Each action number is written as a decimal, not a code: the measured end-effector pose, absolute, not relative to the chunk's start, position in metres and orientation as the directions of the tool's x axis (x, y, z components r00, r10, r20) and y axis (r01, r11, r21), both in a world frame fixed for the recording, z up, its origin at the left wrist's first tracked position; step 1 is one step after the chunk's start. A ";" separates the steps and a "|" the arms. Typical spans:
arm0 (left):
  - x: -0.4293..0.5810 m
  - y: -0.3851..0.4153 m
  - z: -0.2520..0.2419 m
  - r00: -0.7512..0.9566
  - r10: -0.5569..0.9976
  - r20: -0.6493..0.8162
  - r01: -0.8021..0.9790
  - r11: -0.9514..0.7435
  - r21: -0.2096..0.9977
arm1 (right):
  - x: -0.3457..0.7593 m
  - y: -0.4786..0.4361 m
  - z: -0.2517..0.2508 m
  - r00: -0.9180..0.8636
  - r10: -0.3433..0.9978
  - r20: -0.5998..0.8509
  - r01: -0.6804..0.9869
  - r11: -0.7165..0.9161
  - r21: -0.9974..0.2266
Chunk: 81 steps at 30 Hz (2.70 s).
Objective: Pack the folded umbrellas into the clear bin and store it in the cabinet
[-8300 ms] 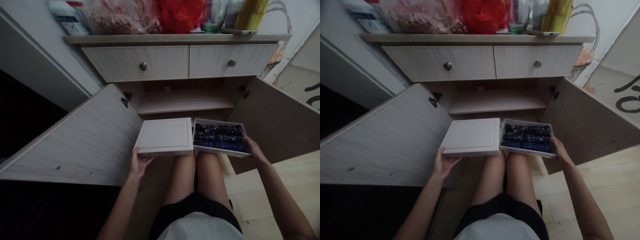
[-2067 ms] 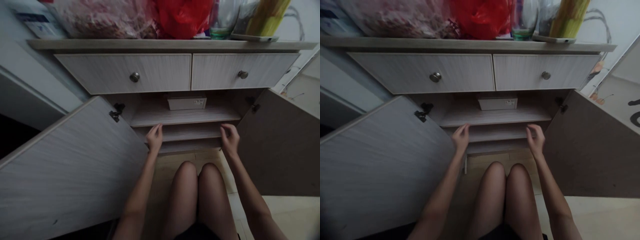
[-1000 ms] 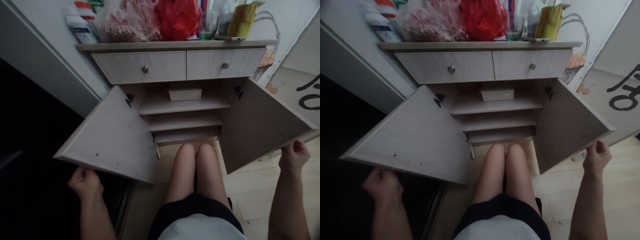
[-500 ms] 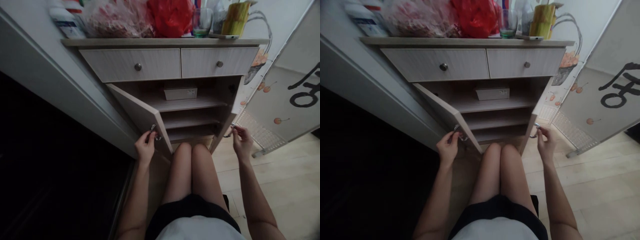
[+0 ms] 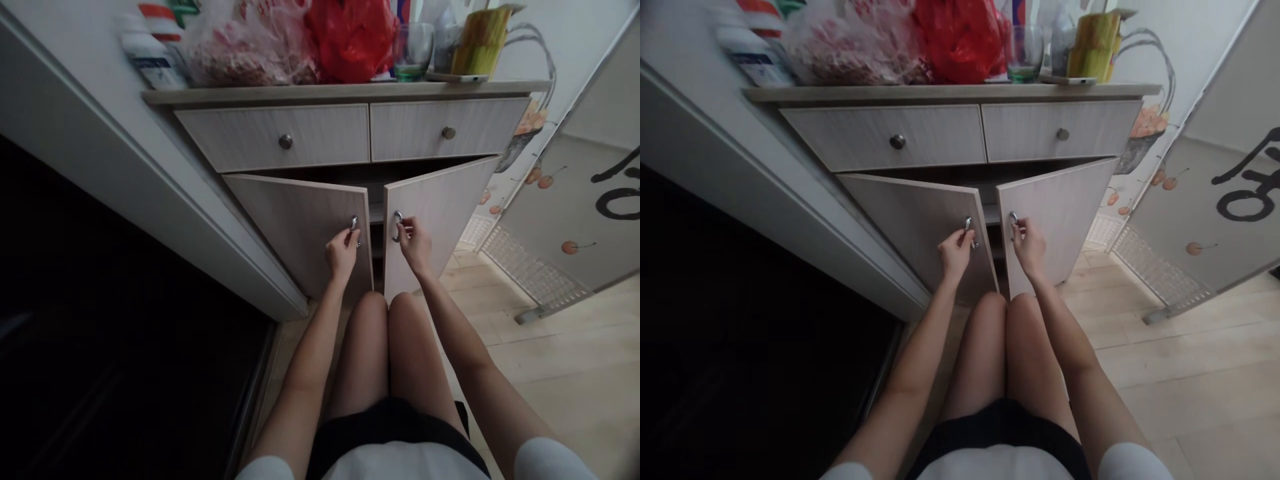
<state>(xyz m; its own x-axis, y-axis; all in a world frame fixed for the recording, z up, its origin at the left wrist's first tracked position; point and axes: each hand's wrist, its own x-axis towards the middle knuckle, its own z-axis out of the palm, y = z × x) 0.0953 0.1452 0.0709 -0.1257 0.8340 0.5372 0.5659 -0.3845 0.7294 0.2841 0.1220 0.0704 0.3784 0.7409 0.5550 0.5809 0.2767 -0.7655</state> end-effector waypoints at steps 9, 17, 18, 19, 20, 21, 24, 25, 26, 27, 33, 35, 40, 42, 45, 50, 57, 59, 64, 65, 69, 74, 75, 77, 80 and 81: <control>0.120 0.182 0.085 -0.131 0.863 0.488 0.706 -0.264 0.657 | 0.268 0.182 0.073 0.350 0.757 0.552 0.617 0.258 -0.744; 0.131 0.214 0.093 -0.110 0.893 0.437 0.739 -0.221 0.637 | 0.265 0.226 0.069 0.343 0.738 0.581 0.650 0.260 -0.714; 0.132 0.217 0.093 -0.113 0.895 0.432 0.738 -0.216 0.639 | 0.265 0.230 0.069 0.340 0.745 0.574 0.650 0.255 -0.716; 0.133 0.221 0.094 -0.114 0.895 0.431 0.735 -0.215 0.643 | 0.265 0.233 0.069 0.336 0.754 0.565 0.647 0.251 -0.720; 0.134 0.224 0.094 -0.115 0.895 0.432 0.732 -0.218 0.646 | 0.265 0.235 0.069 0.332 0.763 0.555 0.643 0.247 -0.725; 0.134 0.226 0.093 -0.113 0.894 0.434 0.727 -0.224 0.650 | 0.265 0.237 0.070 0.328 0.770 0.547 0.641 0.244 -0.728; 0.136 0.232 0.093 -0.107 0.889 0.446 0.712 -0.245 0.658 | 0.264 0.243 0.072 0.324 0.776 0.541 0.650 0.233 -0.724; 0.136 0.234 0.092 -0.107 0.888 0.448 0.709 -0.248 0.660 | 0.264 0.244 0.072 0.324 0.774 0.543 0.654 0.231 -0.720; 0.136 0.236 0.092 -0.110 0.886 0.451 0.708 -0.248 0.661 | 0.263 0.246 0.072 0.325 0.772 0.546 0.657 0.230 -0.717; 0.137 0.238 0.092 -0.113 0.885 0.452 0.709 -0.247 0.661 | 0.263 0.248 0.073 0.330 0.768 0.549 0.658 0.230 -0.717; 0.138 0.248 0.092 -0.114 0.887 0.447 0.720 -0.236 0.653 | 0.262 0.254 0.073 0.342 0.762 0.549 0.659 0.222 -0.718; 0.139 0.250 0.091 -0.111 0.887 0.448 0.723 -0.237 0.649 | 0.263 0.254 0.073 0.332 0.778 0.534 0.661 0.211 -0.720; 0.140 0.254 0.090 -0.123 0.881 0.458 0.727 -0.234 0.646 | 0.263 0.256 0.072 0.345 0.773 0.532 0.655 0.208 -0.726; 0.139 0.255 0.089 -0.124 0.879 0.460 0.726 -0.236 0.646 | 0.262 0.256 0.071 0.352 0.759 0.548 0.650 0.223 -0.727; 0.139 0.255 0.088 -0.116 0.876 0.468 0.723 -0.249 0.644 | 0.262 0.257 0.071 0.365 0.752 0.549 0.653 0.213 -0.727; 0.141 0.251 0.090 -0.116 0.886 0.448 0.728 -0.231 0.646 | 0.260 0.256 0.073 0.375 0.746 0.551 0.668 0.195 -0.719; 0.142 0.240 0.109 -0.073 0.944 0.322 0.731 -0.169 0.661 | 0.267 0.247 0.087 0.345 0.804 0.485 0.664 0.157 -0.731; 0.132 0.233 0.114 -0.035 0.957 0.286 0.699 -0.181 0.692 | 0.274 0.232 0.089 0.322 0.831 0.453 0.652 0.152 -0.743; 0.087 0.195 0.109 0.151 0.988 0.035 0.303 -0.080 0.950 | 0.292 0.168 0.086 0.148 0.928 0.342 0.354 0.273 -0.894; 0.078 0.185 0.106 0.274 0.962 -0.003 0.157 -0.041 0.987 | 0.295 0.155 0.087 0.074 0.953 0.292 0.226 0.269 -0.936; 0.065 0.147 0.099 0.477 0.864 0.161 -0.349 0.018 0.937 | 0.298 0.120 0.099 -0.116 0.961 0.249 -0.211 0.221 -0.952; 0.090 0.133 0.098 0.205 0.940 0.274 -0.506 -0.138 0.852 | 0.288 0.117 0.111 -0.042 0.931 0.362 -0.363 0.323 -0.874; 0.097 0.135 0.098 0.181 0.941 0.284 -0.513 -0.156 0.844 | 0.285 0.119 0.110 -0.036 0.928 0.371 -0.379 0.331 -0.864; 0.106 0.139 0.096 0.150 0.946 0.288 -0.514 -0.174 0.840 | 0.280 0.124 0.107 -0.043 0.926 0.375 -0.413 0.325 -0.850; 0.112 0.144 0.088 0.133 0.954 0.268 -0.496 -0.170 0.852 | 0.276 0.130 0.098 -0.055 0.926 0.375 -0.474 0.306 -0.826; 0.112 0.144 0.085 0.135 0.955 0.264 -0.495 -0.166 0.853 | 0.276 0.130 0.094 -0.057 0.926 0.374 -0.493 0.300 -0.817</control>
<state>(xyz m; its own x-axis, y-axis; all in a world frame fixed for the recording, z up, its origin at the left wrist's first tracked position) 0.1115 0.1441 0.0850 0.1349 0.9551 0.2638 -0.4945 -0.1658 0.8532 0.2755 0.1301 0.0944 -0.0566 0.9259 0.3735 -0.4925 0.2995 -0.8171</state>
